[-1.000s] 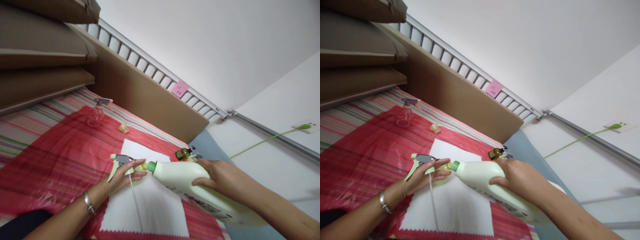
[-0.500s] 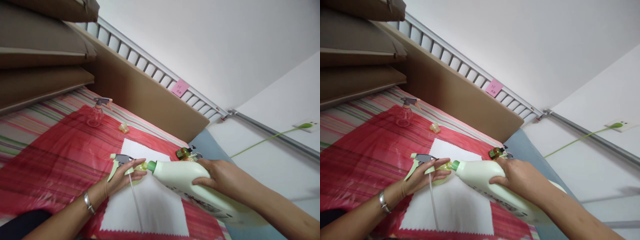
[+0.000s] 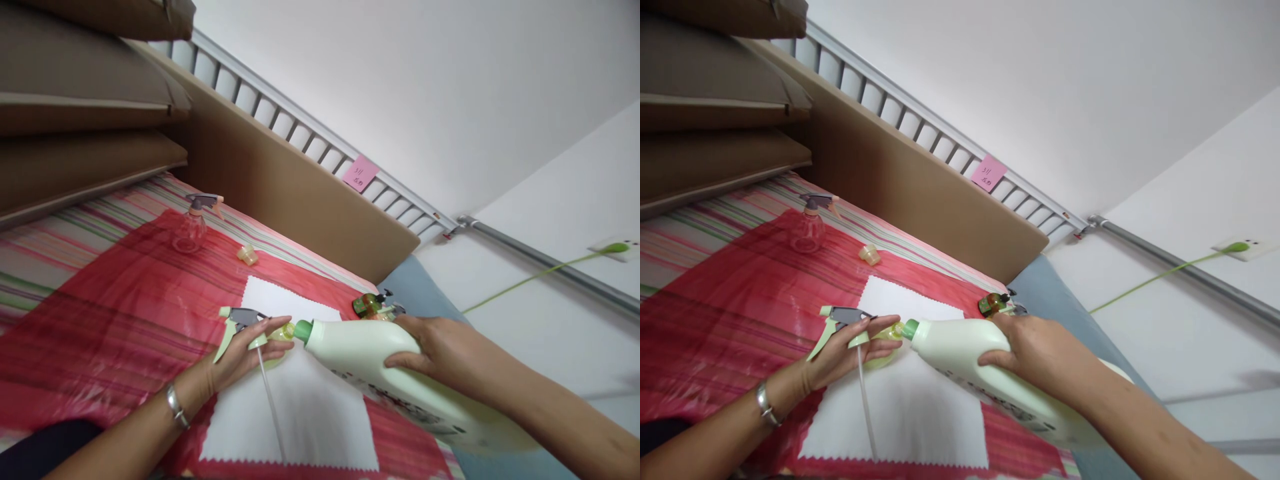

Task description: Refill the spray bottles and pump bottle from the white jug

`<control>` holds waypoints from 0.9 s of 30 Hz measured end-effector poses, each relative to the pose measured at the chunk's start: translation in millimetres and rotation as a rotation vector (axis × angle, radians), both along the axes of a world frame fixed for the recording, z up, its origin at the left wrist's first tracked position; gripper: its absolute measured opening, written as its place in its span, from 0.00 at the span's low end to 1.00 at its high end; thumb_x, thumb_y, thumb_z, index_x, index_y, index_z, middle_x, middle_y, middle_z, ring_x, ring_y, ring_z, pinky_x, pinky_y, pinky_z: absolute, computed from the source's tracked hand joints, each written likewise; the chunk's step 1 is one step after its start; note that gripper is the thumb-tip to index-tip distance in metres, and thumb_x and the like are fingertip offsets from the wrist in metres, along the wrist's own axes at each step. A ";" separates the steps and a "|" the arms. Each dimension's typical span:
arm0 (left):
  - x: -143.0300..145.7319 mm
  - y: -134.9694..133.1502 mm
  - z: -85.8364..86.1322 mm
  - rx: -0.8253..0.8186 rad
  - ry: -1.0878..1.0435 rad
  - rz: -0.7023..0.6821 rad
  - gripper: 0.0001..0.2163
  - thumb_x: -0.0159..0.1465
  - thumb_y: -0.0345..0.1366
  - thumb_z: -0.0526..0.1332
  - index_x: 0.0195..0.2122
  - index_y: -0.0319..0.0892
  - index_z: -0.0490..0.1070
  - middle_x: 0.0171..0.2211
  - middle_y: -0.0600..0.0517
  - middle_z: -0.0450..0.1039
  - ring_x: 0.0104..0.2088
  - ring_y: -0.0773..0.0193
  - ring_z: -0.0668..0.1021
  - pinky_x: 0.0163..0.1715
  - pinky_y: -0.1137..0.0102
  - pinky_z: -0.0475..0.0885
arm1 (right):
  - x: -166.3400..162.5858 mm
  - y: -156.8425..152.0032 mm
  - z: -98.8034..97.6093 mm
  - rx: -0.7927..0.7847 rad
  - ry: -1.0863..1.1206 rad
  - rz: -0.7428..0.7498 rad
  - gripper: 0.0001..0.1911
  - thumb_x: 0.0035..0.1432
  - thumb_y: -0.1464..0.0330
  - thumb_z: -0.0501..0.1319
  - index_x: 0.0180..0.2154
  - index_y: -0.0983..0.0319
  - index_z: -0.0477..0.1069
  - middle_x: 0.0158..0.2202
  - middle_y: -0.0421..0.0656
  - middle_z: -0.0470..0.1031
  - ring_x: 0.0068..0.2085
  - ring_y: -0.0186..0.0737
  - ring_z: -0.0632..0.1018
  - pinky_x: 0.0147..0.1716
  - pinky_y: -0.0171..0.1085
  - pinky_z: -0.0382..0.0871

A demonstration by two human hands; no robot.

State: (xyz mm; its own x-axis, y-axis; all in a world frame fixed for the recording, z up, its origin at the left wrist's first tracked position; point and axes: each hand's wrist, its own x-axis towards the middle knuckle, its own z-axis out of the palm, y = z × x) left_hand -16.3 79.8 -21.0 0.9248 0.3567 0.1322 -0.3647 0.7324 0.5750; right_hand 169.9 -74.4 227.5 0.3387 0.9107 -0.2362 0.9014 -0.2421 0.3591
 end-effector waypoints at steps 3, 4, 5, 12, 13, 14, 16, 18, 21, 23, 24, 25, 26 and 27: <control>0.2 -0.8 1.2 -0.007 0.009 0.008 0.19 0.64 0.45 0.52 0.52 0.43 0.69 0.62 0.45 0.54 0.54 0.45 0.69 0.56 0.53 0.54 | 1.1 1.0 -0.8 -0.006 -0.006 -0.010 0.21 0.51 0.47 0.56 0.35 0.57 0.70 0.31 0.44 0.77 0.31 0.47 0.77 0.26 0.38 0.65; 0.2 -1.0 1.2 -0.008 0.011 0.007 0.19 0.64 0.45 0.52 0.52 0.43 0.69 0.62 0.45 0.55 0.53 0.45 0.69 0.56 0.53 0.54 | 1.4 1.3 -1.0 -0.008 -0.007 -0.013 0.21 0.51 0.47 0.56 0.35 0.57 0.69 0.31 0.44 0.77 0.31 0.47 0.77 0.26 0.38 0.65; 0.3 -1.1 1.1 -0.009 0.012 0.007 0.19 0.64 0.45 0.52 0.52 0.43 0.69 0.62 0.45 0.55 0.53 0.45 0.69 0.56 0.53 0.54 | 1.6 1.6 -1.1 -0.009 -0.008 -0.015 0.21 0.51 0.47 0.55 0.35 0.57 0.69 0.31 0.44 0.77 0.31 0.47 0.77 0.26 0.38 0.65; 0.8 -0.1 0.5 -0.002 0.007 0.006 0.19 0.64 0.44 0.52 0.52 0.42 0.68 0.61 0.46 0.56 0.53 0.45 0.69 0.56 0.53 0.54 | 2.5 0.7 -0.9 0.028 0.016 0.011 0.21 0.50 0.47 0.56 0.35 0.57 0.71 0.30 0.45 0.77 0.29 0.47 0.77 0.25 0.37 0.64; 0.8 0.0 0.8 -0.002 0.007 0.005 0.19 0.64 0.44 0.52 0.52 0.42 0.68 0.61 0.45 0.57 0.53 0.45 0.69 0.56 0.53 0.54 | 2.4 0.8 -0.8 0.029 0.016 0.009 0.21 0.50 0.47 0.57 0.35 0.57 0.71 0.30 0.45 0.77 0.29 0.47 0.77 0.25 0.37 0.64; 0.8 -0.1 1.2 -0.002 0.009 0.003 0.20 0.64 0.44 0.52 0.53 0.42 0.68 0.61 0.45 0.57 0.53 0.45 0.69 0.56 0.53 0.54 | 2.3 0.9 -0.7 0.027 0.017 0.006 0.21 0.50 0.47 0.57 0.35 0.56 0.71 0.30 0.45 0.77 0.30 0.47 0.77 0.25 0.37 0.65; 0.7 -0.4 2.0 -0.006 0.013 0.002 0.20 0.64 0.44 0.52 0.52 0.41 0.68 0.61 0.44 0.57 0.53 0.46 0.69 0.56 0.53 0.54 | 1.8 1.5 -0.4 0.022 0.016 0.001 0.21 0.50 0.47 0.57 0.35 0.56 0.71 0.30 0.44 0.77 0.30 0.47 0.77 0.26 0.37 0.65; 0.5 -0.7 2.5 -0.010 0.018 0.005 0.19 0.64 0.45 0.52 0.52 0.42 0.69 0.61 0.44 0.57 0.53 0.46 0.70 0.56 0.54 0.54 | 0.9 2.2 0.1 0.016 0.011 -0.003 0.21 0.50 0.47 0.57 0.36 0.56 0.71 0.30 0.44 0.77 0.30 0.47 0.77 0.26 0.37 0.64; 0.2 -0.8 2.5 -0.006 0.018 0.009 0.19 0.63 0.44 0.52 0.51 0.43 0.69 0.61 0.45 0.56 0.53 0.47 0.70 0.56 0.53 0.54 | -0.9 3.4 0.9 -0.001 -0.002 -0.018 0.22 0.50 0.46 0.56 0.36 0.56 0.70 0.31 0.44 0.77 0.31 0.47 0.77 0.26 0.38 0.64; 0.0 -0.7 2.4 0.000 0.018 0.014 0.18 0.64 0.44 0.52 0.51 0.44 0.69 0.61 0.46 0.56 0.53 0.47 0.70 0.56 0.53 0.54 | -1.9 4.1 1.2 -0.011 -0.003 -0.023 0.22 0.50 0.46 0.56 0.35 0.56 0.70 0.31 0.44 0.77 0.31 0.48 0.77 0.26 0.38 0.65; -0.1 -0.6 2.3 0.004 0.018 0.015 0.18 0.64 0.44 0.52 0.51 0.44 0.69 0.61 0.46 0.56 0.53 0.47 0.70 0.56 0.53 0.54 | -2.3 4.4 1.3 -0.012 0.000 -0.024 0.21 0.50 0.46 0.56 0.35 0.56 0.70 0.31 0.44 0.77 0.31 0.47 0.77 0.26 0.38 0.64; -0.2 -0.5 2.1 0.006 0.018 0.015 0.18 0.64 0.44 0.52 0.51 0.44 0.69 0.61 0.46 0.56 0.52 0.47 0.70 0.56 0.53 0.54 | -2.5 4.5 1.3 -0.013 0.003 -0.024 0.21 0.50 0.46 0.56 0.35 0.56 0.70 0.31 0.43 0.77 0.31 0.47 0.77 0.26 0.38 0.64; -0.2 -0.4 1.9 0.007 0.017 0.015 0.19 0.64 0.44 0.52 0.51 0.44 0.69 0.61 0.46 0.56 0.52 0.47 0.70 0.56 0.53 0.54 | -2.5 4.5 1.3 -0.011 0.007 -0.024 0.21 0.50 0.47 0.57 0.35 0.56 0.70 0.30 0.43 0.77 0.31 0.47 0.77 0.26 0.38 0.64; -0.2 -0.4 1.7 0.007 0.016 0.013 0.19 0.64 0.44 0.52 0.51 0.43 0.69 0.61 0.46 0.57 0.53 0.47 0.70 0.56 0.53 0.54 | -2.4 4.4 1.2 -0.009 0.009 -0.023 0.21 0.50 0.47 0.57 0.35 0.56 0.69 0.30 0.43 0.77 0.31 0.47 0.77 0.26 0.38 0.64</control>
